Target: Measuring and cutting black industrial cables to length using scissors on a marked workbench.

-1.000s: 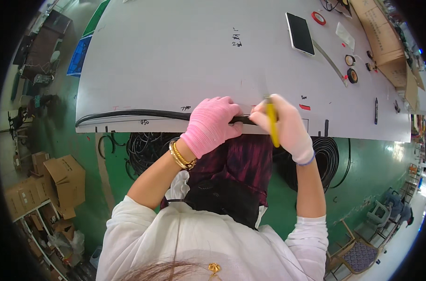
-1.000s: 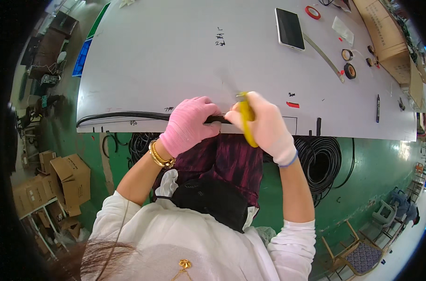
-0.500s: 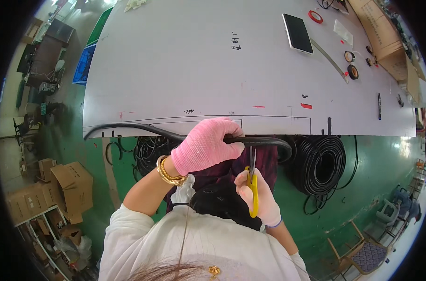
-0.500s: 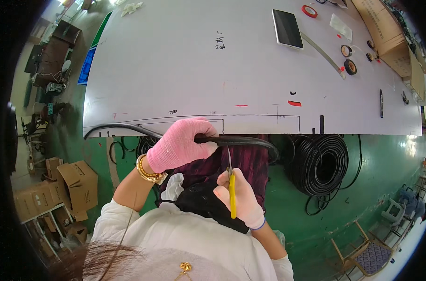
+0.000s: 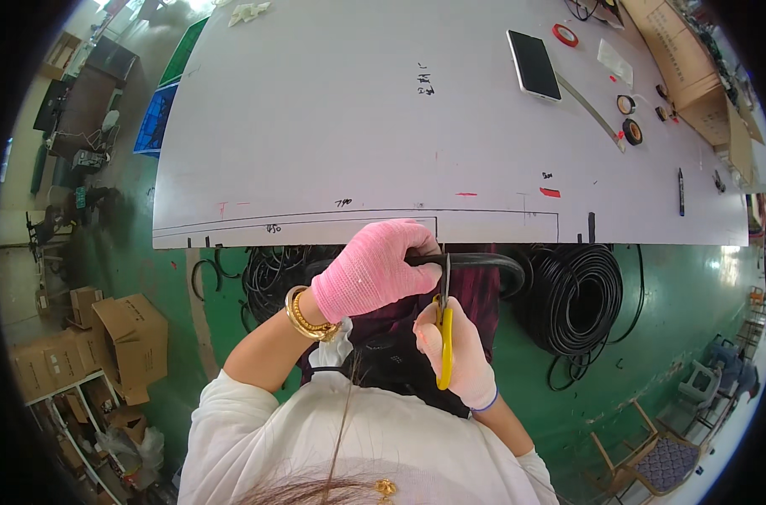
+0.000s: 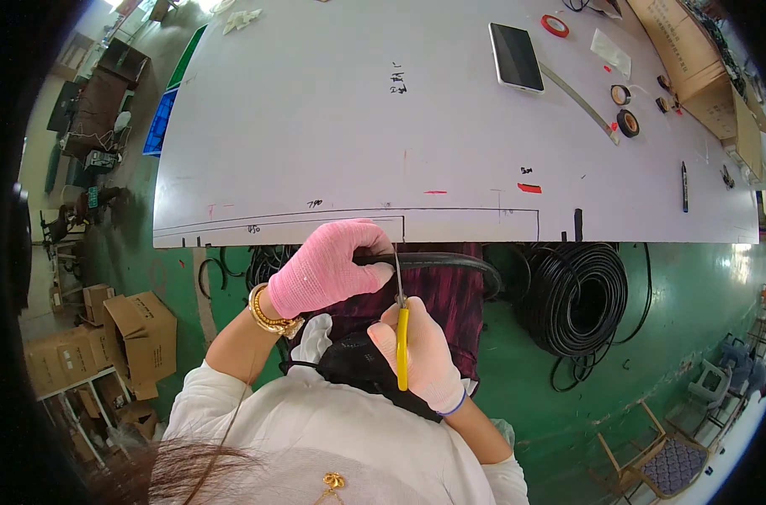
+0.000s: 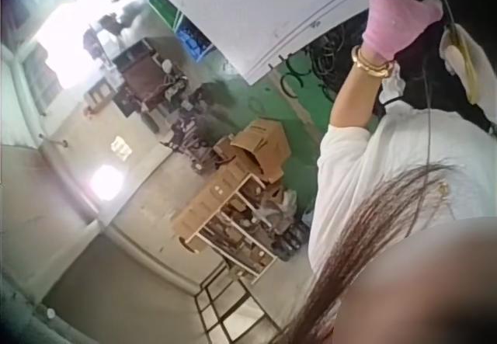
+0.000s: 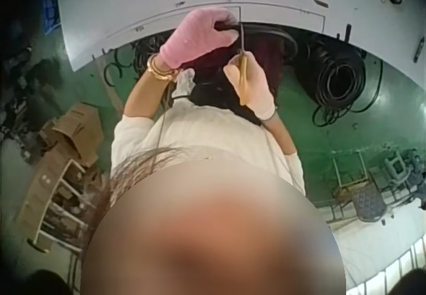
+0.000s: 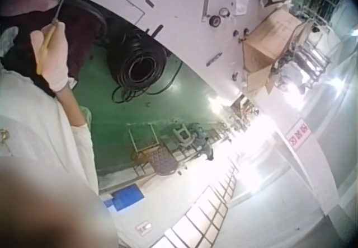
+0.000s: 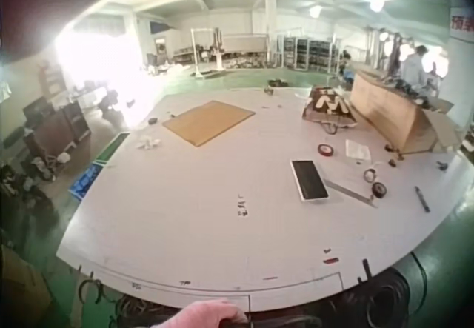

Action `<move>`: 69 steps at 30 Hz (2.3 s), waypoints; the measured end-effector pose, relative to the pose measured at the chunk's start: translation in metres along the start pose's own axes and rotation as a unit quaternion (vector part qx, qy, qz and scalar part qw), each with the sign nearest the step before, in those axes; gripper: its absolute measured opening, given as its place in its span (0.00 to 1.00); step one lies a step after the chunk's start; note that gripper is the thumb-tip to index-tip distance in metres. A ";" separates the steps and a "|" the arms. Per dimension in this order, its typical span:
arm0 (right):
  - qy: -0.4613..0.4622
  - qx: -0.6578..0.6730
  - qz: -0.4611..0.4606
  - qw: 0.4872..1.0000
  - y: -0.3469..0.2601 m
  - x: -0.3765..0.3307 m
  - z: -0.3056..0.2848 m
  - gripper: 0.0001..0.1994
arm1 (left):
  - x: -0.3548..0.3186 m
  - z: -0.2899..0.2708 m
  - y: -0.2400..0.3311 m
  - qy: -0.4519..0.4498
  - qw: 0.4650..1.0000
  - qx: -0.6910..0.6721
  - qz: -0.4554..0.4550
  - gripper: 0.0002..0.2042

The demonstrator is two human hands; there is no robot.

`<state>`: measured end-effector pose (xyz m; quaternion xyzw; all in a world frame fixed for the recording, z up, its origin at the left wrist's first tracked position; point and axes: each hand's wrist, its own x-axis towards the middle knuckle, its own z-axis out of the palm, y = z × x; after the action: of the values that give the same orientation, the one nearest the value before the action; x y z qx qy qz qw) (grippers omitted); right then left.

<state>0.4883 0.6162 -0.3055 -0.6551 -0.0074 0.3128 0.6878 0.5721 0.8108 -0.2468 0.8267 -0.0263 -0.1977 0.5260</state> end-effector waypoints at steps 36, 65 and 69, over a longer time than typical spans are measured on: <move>0.145 -0.364 -0.188 0.901 -0.072 0.018 -0.035 0.14 | -0.136 -0.100 -0.108 0.352 0.920 0.155 -0.072 0.25; -0.105 -0.585 -0.312 0.741 -0.079 0.148 0.088 0.15 | -0.116 -0.182 -0.217 0.613 0.713 0.274 -0.202 0.16; -0.132 -0.584 -0.317 0.735 -0.071 0.150 0.099 0.14 | -0.113 -0.176 -0.223 0.557 0.771 0.289 -0.113 0.10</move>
<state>0.5973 0.7752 -0.2871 -0.8397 -0.4871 0.0938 0.2210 0.4941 1.0892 -0.3442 0.9020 0.3091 0.2559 0.1590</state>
